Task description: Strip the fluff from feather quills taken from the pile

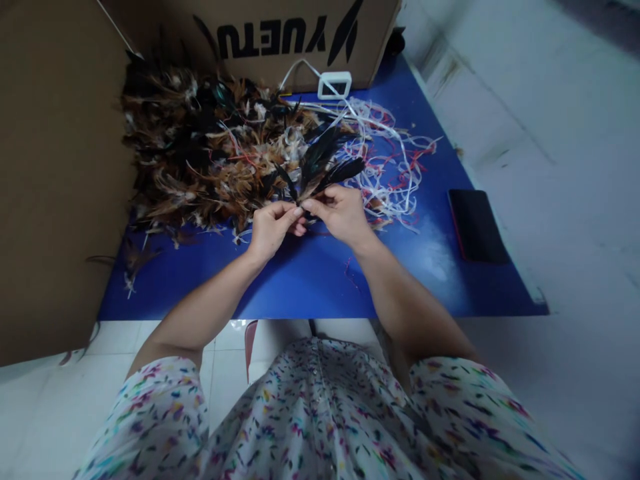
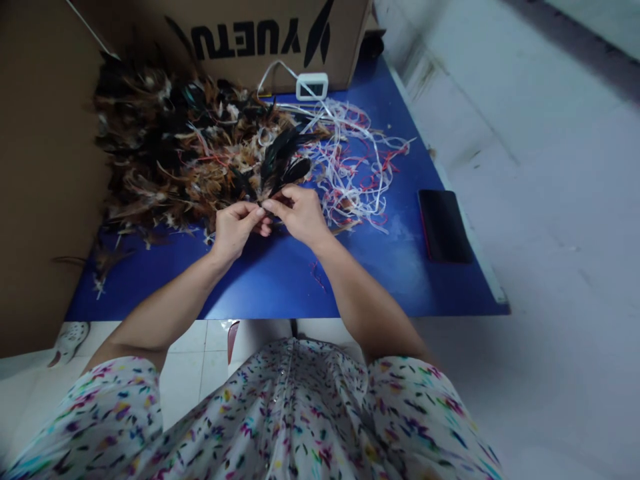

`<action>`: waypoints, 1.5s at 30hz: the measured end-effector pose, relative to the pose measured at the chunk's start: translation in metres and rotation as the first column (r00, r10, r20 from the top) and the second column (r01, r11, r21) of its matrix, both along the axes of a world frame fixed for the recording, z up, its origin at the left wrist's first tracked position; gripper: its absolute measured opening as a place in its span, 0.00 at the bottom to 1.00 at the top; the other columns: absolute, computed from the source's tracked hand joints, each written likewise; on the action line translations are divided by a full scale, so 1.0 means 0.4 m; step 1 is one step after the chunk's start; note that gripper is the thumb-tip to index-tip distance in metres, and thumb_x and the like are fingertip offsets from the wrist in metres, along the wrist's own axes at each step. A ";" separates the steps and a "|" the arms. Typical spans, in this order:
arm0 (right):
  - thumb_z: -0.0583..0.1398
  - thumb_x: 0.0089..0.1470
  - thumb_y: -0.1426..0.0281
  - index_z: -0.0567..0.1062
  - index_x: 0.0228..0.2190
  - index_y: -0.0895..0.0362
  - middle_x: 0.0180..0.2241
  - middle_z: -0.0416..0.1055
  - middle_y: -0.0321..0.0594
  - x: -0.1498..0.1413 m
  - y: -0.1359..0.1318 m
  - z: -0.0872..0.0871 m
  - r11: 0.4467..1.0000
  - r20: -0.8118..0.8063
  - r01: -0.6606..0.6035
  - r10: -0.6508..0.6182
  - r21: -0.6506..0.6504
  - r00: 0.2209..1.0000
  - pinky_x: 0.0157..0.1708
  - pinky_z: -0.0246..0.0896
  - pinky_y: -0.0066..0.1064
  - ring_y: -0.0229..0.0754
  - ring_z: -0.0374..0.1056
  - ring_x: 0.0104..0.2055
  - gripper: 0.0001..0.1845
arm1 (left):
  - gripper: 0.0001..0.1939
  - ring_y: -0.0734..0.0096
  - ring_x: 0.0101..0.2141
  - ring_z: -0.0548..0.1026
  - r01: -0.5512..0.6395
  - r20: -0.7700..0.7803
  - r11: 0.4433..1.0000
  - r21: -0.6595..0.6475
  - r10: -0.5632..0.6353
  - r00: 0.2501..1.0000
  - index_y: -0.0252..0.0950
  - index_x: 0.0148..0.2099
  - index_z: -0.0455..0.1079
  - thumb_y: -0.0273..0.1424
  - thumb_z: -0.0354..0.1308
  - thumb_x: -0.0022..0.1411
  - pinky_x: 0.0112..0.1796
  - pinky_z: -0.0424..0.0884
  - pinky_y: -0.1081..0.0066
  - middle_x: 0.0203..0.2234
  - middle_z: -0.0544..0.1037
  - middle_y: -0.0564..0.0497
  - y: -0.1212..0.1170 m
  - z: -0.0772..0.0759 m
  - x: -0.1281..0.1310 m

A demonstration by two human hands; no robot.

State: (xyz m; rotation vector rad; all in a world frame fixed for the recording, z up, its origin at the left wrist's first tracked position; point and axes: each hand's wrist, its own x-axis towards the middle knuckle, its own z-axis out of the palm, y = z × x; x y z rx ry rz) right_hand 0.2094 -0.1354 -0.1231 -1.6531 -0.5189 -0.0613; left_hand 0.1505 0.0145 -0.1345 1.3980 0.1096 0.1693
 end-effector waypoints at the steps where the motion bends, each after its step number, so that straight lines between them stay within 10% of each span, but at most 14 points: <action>1: 0.70 0.45 0.46 0.78 0.23 0.58 0.22 0.72 0.35 0.000 0.000 0.001 1.000 0.010 -0.002 0.002 -0.002 1.000 0.29 0.59 0.33 0.37 0.66 0.26 0.27 | 0.25 0.76 0.19 0.78 -0.002 0.008 1.000 0.009 0.002 1.000 0.32 0.32 0.74 0.49 0.74 0.49 0.23 0.77 0.76 0.21 0.81 0.52 0.000 -0.001 0.001; 18: 0.70 0.51 0.52 0.76 0.24 0.57 0.22 0.70 0.32 -0.004 -0.010 0.029 0.992 0.109 0.003 0.011 -0.129 0.994 0.29 0.56 0.30 0.35 0.60 0.26 0.21 | 0.22 0.77 0.18 0.77 -0.076 0.094 0.987 0.142 0.063 0.994 0.34 0.30 0.74 0.48 0.74 0.50 0.23 0.77 0.77 0.19 0.79 0.55 -0.006 0.009 -0.003; 27: 0.74 0.40 0.48 0.75 0.27 0.57 0.25 0.72 0.35 -0.002 -0.011 0.030 0.969 -0.114 -0.244 0.247 0.040 0.962 0.28 0.64 0.30 0.37 0.66 0.27 0.27 | 0.16 0.75 0.18 0.77 -0.159 0.139 0.966 0.202 0.133 0.981 0.36 0.29 0.75 0.42 0.73 0.54 0.23 0.75 0.76 0.18 0.78 0.56 -0.006 0.011 -0.004; 37: 0.73 0.47 0.56 0.69 0.19 0.57 0.19 0.62 0.31 -0.004 -0.001 0.021 0.994 -0.018 -0.027 0.026 -0.106 1.000 0.26 0.48 0.30 0.33 0.54 0.25 0.24 | 0.06 0.75 0.20 0.78 -0.175 0.219 0.901 0.398 0.092 0.971 0.37 0.30 0.79 0.32 0.68 0.60 0.26 0.73 0.76 0.21 0.80 0.55 -0.003 0.000 -0.008; 45: 0.73 0.43 0.46 0.63 0.16 0.55 0.18 0.57 0.30 0.002 -0.010 0.021 0.996 -0.030 -0.082 0.081 -0.042 0.996 0.23 0.45 0.29 0.32 0.52 0.23 0.34 | 0.20 0.75 0.19 0.77 0.009 0.175 0.981 0.192 -0.043 0.984 0.35 0.31 0.76 0.47 0.72 0.53 0.24 0.76 0.74 0.21 0.79 0.54 -0.004 -0.002 0.001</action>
